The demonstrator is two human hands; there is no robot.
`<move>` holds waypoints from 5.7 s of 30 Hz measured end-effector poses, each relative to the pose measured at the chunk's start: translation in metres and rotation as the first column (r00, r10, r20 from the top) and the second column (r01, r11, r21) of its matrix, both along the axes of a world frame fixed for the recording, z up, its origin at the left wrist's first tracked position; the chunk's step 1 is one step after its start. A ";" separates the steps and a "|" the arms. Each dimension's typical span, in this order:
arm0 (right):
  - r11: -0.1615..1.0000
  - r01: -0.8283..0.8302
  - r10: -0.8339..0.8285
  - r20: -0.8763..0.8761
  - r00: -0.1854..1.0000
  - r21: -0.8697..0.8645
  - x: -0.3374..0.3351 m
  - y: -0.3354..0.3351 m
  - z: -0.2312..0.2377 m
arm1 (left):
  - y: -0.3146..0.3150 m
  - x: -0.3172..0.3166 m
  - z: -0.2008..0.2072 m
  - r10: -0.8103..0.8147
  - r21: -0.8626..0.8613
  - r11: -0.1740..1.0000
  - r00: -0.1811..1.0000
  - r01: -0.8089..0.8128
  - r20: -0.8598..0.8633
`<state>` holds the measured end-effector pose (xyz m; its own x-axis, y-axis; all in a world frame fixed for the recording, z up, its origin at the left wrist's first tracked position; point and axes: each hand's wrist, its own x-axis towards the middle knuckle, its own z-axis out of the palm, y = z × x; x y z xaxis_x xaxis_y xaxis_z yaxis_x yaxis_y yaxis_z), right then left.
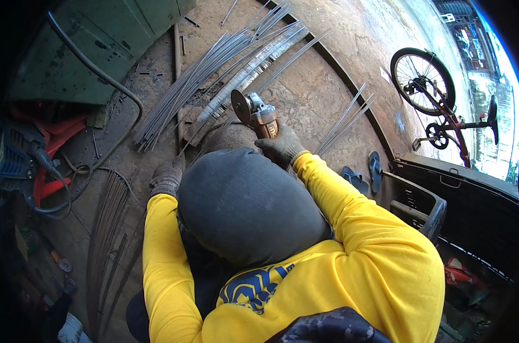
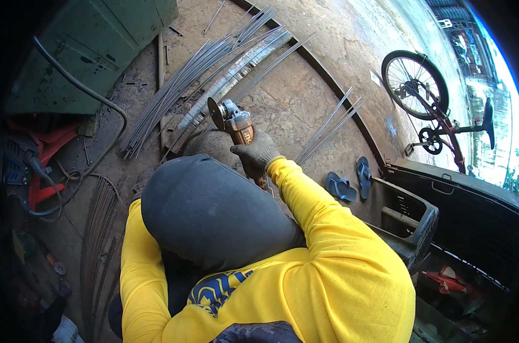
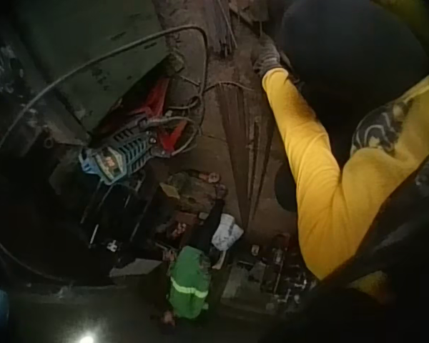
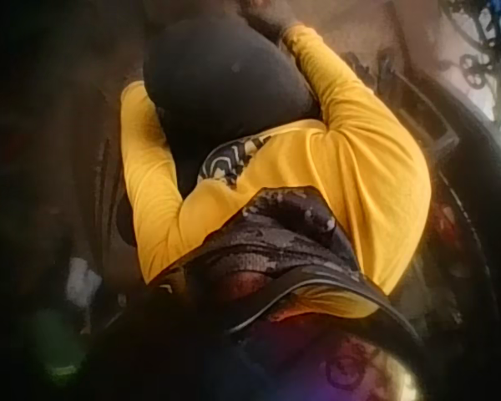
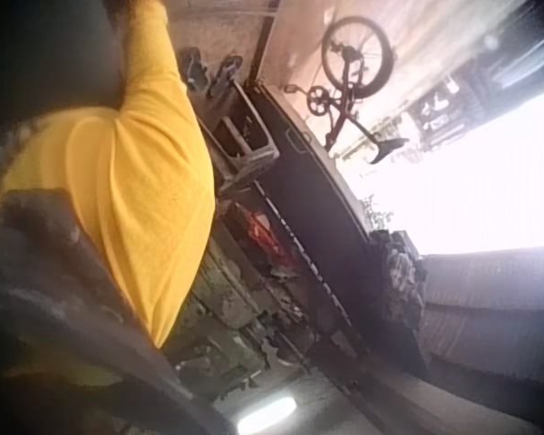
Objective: The person uses an angle grinder to cut through several long metal bars laid out on the floor.
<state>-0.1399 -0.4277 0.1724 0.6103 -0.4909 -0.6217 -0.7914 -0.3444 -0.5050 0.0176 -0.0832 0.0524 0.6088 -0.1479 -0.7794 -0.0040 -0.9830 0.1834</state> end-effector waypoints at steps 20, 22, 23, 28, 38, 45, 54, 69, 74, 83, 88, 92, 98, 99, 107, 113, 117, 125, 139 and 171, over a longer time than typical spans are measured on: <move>0.978 -0.207 0.207 -0.025 0.978 -0.018 0.037 -0.016 -0.016 | -0.004 -0.003 0.011 -0.025 0.075 0.997 0.999 0.026 -0.025; 0.974 -0.227 0.226 -0.029 0.974 -0.009 0.040 -0.015 -0.011 | -0.007 -0.005 0.014 -0.026 0.065 0.998 1.000 0.026 -0.012; 0.968 -0.248 0.247 -0.042 0.968 -0.029 0.040 -0.015 -0.015 | -0.009 -0.006 0.015 -0.003 0.088 0.996 1.000 0.005 -0.026; 0.942 -0.330 0.323 -0.108 0.940 -0.062 0.046 -0.016 -0.027 | -0.013 -0.003 0.018 -0.057 0.043 0.997 0.998 0.057 -0.003; 0.932 -0.351 0.342 -0.110 0.933 -0.084 0.050 -0.008 -0.026 | -0.020 -0.005 0.026 -0.005 0.122 0.992 1.000 0.008 -0.026; 0.935 -0.348 0.340 -0.110 0.934 -0.070 0.053 -0.003 -0.019 | -0.017 -0.004 0.021 0.006 0.120 0.993 1.000 -0.003 -0.025; 0.934 -0.353 0.346 -0.113 0.931 -0.051 0.050 -0.004 -0.029 | -0.016 -0.009 0.028 0.009 0.112 0.994 1.000 -0.008 -0.008; 0.960 -0.276 0.274 -0.034 0.961 -0.052 0.039 0.000 -0.015 | -0.024 -0.008 0.030 0.000 0.103 0.995 1.000 0.001 -0.010; 0.979 -0.200 0.199 -0.024 0.980 -0.035 0.030 -0.004 -0.014 | -0.040 -0.004 0.017 0.005 0.050 0.999 1.000 -0.005 0.011; 0.968 -0.243 0.238 -0.071 0.969 -0.068 0.035 -0.022 -0.028 | -0.040 -0.003 0.014 -0.021 0.058 0.998 1.000 0.020 0.005; 0.959 -0.276 0.272 -0.067 0.960 -0.058 0.042 -0.017 -0.031 | -0.035 -0.002 0.015 -0.032 0.085 0.996 0.999 0.033 -0.012; 0.949 -0.303 0.296 -0.086 0.951 -0.088 0.042 -0.020 -0.037 | -0.038 -0.001 0.015 -0.023 0.093 0.995 0.999 0.025 -0.026; 0.939 -0.324 0.313 -0.107 0.944 -0.111 0.046 -0.022 -0.041 | -0.036 -0.005 0.015 -0.021 0.076 0.997 1.000 0.021 0.004; 0.936 -0.332 0.321 -0.102 0.942 -0.117 0.046 -0.022 -0.043 | -0.036 -0.005 0.014 -0.021 0.082 0.996 1.000 0.020 0.003; 0.924 -0.358 0.348 -0.096 0.933 -0.131 0.052 -0.023 -0.047 | -0.034 -0.006 0.002 -0.030 0.097 0.995 0.999 0.031 -0.012; 0.924 -0.357 0.344 -0.107 0.933 -0.138 0.051 -0.024 -0.041 | -0.038 -0.004 0.003 -0.018 0.078 0.997 1.000 0.019 -0.012; 0.925 -0.373 0.361 -0.139 0.922 -0.077 0.040 -0.030 -0.059 | -0.029 -0.006 -0.001 -0.030 0.040 0.999 1.000 0.030 0.004; 0.924 -0.364 0.358 -0.065 0.931 -0.117 0.043 -0.029 -0.050 | -0.042 -0.007 0.015 -0.035 0.059 0.998 0.999 0.035 0.006; 0.926 -0.354 0.348 -0.069 0.935 -0.133 0.047 -0.029 -0.072 | -0.032 -0.011 -0.003 -0.007 0.048 0.999 0.999 0.005 0.038; 0.916 -0.386 0.378 -0.083 0.922 -0.113 0.046 -0.029 -0.055 | -0.036 -0.008 0.011 -0.011 0.063 0.998 1.000 0.011 0.000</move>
<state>-0.0943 -0.4568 0.1174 0.7312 -0.3030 -0.6112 -0.6136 -0.6835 -0.3953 0.0097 -0.1190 0.0638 0.6080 -0.1055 -0.7869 -0.0149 -0.9925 0.1215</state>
